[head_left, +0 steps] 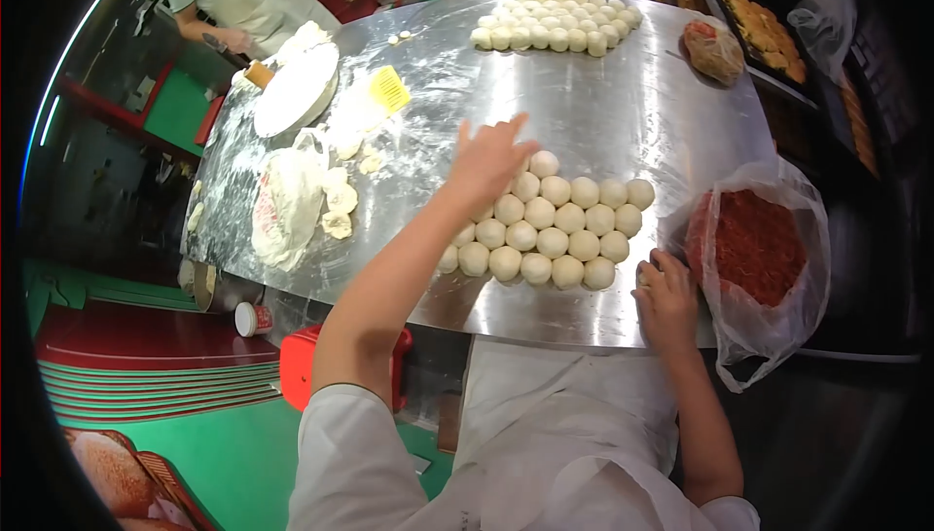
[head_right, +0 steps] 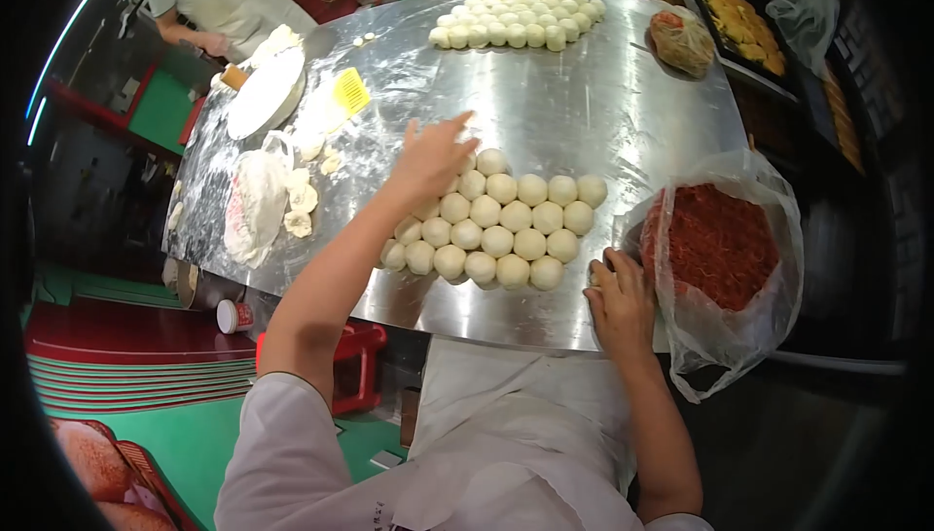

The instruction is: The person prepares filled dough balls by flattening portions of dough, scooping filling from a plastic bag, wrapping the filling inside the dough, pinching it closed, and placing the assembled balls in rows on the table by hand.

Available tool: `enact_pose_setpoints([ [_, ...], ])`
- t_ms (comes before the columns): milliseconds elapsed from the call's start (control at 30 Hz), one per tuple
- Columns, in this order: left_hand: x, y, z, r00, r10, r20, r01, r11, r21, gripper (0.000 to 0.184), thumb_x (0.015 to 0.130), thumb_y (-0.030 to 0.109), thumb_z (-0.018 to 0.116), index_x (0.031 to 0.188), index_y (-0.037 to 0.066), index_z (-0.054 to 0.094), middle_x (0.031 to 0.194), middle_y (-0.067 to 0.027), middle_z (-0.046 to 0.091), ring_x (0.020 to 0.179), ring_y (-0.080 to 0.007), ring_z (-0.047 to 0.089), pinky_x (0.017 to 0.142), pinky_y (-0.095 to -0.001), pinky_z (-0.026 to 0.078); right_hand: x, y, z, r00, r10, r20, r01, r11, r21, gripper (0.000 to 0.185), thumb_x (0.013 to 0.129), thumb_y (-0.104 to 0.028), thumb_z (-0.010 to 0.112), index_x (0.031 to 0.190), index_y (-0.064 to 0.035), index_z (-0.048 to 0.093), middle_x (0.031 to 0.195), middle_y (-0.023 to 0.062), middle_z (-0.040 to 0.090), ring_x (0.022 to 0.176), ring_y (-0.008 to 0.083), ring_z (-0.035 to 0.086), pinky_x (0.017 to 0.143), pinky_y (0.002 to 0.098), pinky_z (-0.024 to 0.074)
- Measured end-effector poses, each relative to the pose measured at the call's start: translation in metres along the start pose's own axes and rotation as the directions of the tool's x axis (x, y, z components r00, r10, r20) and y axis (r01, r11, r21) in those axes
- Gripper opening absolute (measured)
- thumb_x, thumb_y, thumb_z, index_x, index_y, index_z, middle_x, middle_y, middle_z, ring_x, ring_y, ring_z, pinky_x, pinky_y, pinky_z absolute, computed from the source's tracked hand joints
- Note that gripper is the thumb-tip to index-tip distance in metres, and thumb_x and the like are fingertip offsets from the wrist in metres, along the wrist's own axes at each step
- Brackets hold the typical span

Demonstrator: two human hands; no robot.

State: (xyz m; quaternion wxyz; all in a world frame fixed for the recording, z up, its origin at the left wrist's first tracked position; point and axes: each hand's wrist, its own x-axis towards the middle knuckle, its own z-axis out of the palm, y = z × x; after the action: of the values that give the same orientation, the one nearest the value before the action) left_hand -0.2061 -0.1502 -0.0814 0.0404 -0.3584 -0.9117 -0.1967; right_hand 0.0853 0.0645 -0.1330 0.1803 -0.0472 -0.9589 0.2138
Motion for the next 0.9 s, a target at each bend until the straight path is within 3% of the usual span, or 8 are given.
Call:
enact_pose_setpoints([
  [133,-0.043,-0.120,-0.055,0.913,-0.245,-0.325,0.263,0.965,0.010,0.037,0.089,0.018,0.072,0.121,0.002,0.065,0.115,-0.0206,0.066,0.110,-0.0377,0.061,0.098,-0.0474,0.045,0.000,-0.002,-0.002,1.000,0.006,0.000,-0.006,1.000,0.006,0.043,0.084,-0.011,0.074,0.125,-0.0036,0.063,0.136,0.0168,0.055,0.127,0.0365,0.052,0.106,0.0499,0.0415],
  [300,-0.129,-0.219,-0.100,0.761,-0.646,-0.059,0.592,0.654,0.470,0.035,0.088,0.032,0.069,0.096,-0.002,0.066,0.106,-0.0224,0.065,0.104,-0.0409,0.060,0.087,-0.0499,0.048,0.001,-0.006,0.007,0.994,-0.067,-0.092,0.066,0.998,-0.021,0.051,0.079,-0.011,0.077,0.127,-0.0024,0.061,0.135,0.0187,0.055,0.125,0.0379,0.052,0.104,0.0500,0.0431],
  [400,-0.163,-0.273,-0.061,0.909,-0.293,-0.296,0.395,0.834,0.385,0.030,0.085,0.027,0.070,0.096,0.000,0.060,0.094,-0.0220,0.063,0.096,-0.0430,0.058,0.085,-0.0539,0.045,-0.001,-0.005,0.004,0.944,-0.260,-0.202,0.244,0.964,-0.104,0.059,0.073,-0.011,0.078,0.127,-0.0012,0.059,0.133,0.0200,0.056,0.122,0.0387,0.054,0.101,0.0490,0.0453],
  [567,-0.150,-0.218,-0.070,0.871,-0.366,-0.329,0.455,0.852,0.259,0.025,0.085,0.014,0.071,0.096,0.002,0.052,0.085,-0.0198,0.061,0.081,-0.0384,0.061,0.070,-0.0495,0.045,0.026,-0.050,-0.096,0.934,-0.303,-0.188,0.270,0.946,-0.181,0.044,0.079,-0.013,0.074,0.120,-0.0035,0.062,0.128,0.0158,0.060,0.116,0.0344,0.058,0.096,0.0463,0.0467],
  [667,-0.128,-0.195,-0.082,0.768,-0.544,-0.338,0.524,0.837,-0.159,0.026,0.089,0.013,0.070,0.107,0.001,0.056,0.085,-0.0109,0.061,0.078,-0.0235,0.063,0.068,-0.0390,0.049,0.042,0.015,-0.144,0.988,-0.090,-0.125,0.045,0.945,-0.325,0.033,0.082,-0.019,0.075,0.111,-0.0070,0.064,0.112,0.0104,0.064,0.099,0.0295,0.061,0.086,0.0441,0.0501],
  [733,-0.108,-0.131,-0.086,0.808,-0.585,-0.071,0.250,0.449,-0.858,0.034,0.094,0.013,0.067,0.124,0.001,0.057,0.091,-0.0044,0.064,0.082,-0.0125,0.063,0.072,-0.0290,0.051,0.043,0.066,-0.167,0.969,0.237,0.075,-0.162,0.831,-0.532,0.035,0.081,-0.025,0.079,0.107,-0.0047,0.066,0.111,0.0122,0.065,0.103,0.0326,0.064,0.085,0.0439,0.0535],
  [833,-0.077,-0.079,-0.076,0.922,-0.340,0.187,0.278,0.242,-0.930,0.044,0.095,0.019,0.066,0.133,-0.001,0.054,0.113,-0.0102,0.069,0.095,-0.0180,0.068,0.081,-0.0300,0.054,0.044,0.087,-0.180,0.890,0.402,0.214,-0.222,0.793,-0.568,0.032,0.081,-0.023,0.078,0.103,-0.0027,0.066,0.109,0.0140,0.064,0.102,0.0347,0.065,0.086,0.0445,0.0538],
  [900,-0.060,0.005,-0.075,0.954,-0.158,0.256,0.281,0.166,-0.945,0.042,0.097,0.028,0.064,0.128,0.002,0.057,0.116,-0.0146,0.069,0.093,-0.0193,0.069,0.078,-0.0255,0.053,0.046,0.084,-0.172,0.913,0.236,0.331,-0.098,0.918,-0.385,0.023,0.083,-0.017,0.074,0.099,-0.0021,0.065,0.106,0.0163,0.062,0.100,0.0364,0.065,0.086,0.0453,0.0538],
])
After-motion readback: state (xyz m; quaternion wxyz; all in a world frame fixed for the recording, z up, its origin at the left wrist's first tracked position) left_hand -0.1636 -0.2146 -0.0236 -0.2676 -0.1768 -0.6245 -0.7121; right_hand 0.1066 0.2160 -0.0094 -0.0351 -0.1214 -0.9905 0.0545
